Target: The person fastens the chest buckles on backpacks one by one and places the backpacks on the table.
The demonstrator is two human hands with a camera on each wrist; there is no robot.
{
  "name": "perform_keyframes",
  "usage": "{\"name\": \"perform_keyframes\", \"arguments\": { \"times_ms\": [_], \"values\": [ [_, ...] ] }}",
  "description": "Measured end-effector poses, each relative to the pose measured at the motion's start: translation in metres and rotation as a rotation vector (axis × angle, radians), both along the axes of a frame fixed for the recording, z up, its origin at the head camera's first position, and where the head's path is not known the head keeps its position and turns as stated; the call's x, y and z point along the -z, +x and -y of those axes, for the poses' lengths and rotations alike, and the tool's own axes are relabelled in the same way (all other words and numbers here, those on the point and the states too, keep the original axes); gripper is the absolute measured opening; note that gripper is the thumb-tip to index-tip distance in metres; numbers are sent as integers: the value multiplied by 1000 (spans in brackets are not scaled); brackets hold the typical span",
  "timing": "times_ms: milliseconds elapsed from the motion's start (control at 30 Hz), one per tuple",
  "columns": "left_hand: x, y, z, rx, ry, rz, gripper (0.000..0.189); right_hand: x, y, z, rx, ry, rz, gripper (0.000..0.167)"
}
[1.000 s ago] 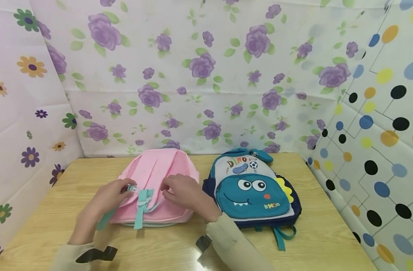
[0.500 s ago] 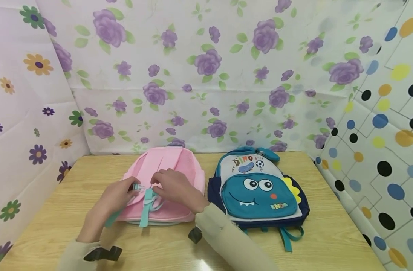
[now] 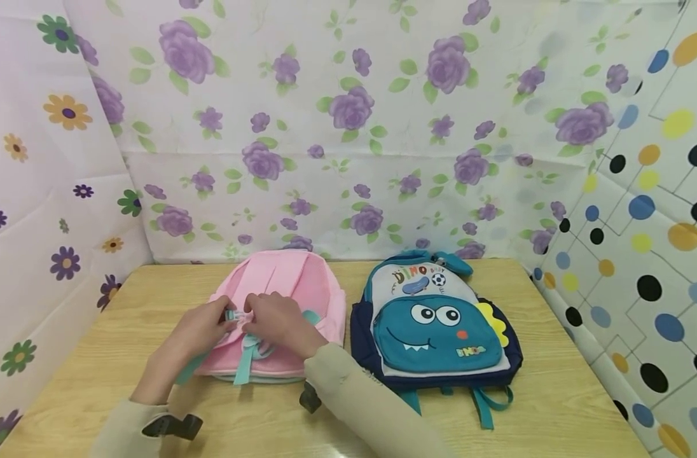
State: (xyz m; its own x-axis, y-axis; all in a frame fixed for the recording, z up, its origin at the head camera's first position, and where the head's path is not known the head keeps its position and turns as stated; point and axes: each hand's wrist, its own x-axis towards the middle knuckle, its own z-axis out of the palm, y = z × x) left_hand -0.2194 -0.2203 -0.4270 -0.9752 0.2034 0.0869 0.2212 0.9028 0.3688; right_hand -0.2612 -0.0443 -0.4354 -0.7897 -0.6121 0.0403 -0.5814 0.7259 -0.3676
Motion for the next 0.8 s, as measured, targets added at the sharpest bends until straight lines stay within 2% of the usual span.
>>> {"name": "perform_keyframes", "arguments": {
  "times_ms": [133,233,500,800],
  "values": [
    [2,-2,2,-4,-6,16,20,6,3,3,12,-6,54,20],
    [3,-3,2,-8,-6,13,19,9,3,2,22,1,59,18],
    [3,-2,1,-11,4,19,19,6,-4,-5,30,41,122,15],
    [3,-2,4,31,6,-14,16,10,-9,-7,33,67,153,16]
  ]
}}
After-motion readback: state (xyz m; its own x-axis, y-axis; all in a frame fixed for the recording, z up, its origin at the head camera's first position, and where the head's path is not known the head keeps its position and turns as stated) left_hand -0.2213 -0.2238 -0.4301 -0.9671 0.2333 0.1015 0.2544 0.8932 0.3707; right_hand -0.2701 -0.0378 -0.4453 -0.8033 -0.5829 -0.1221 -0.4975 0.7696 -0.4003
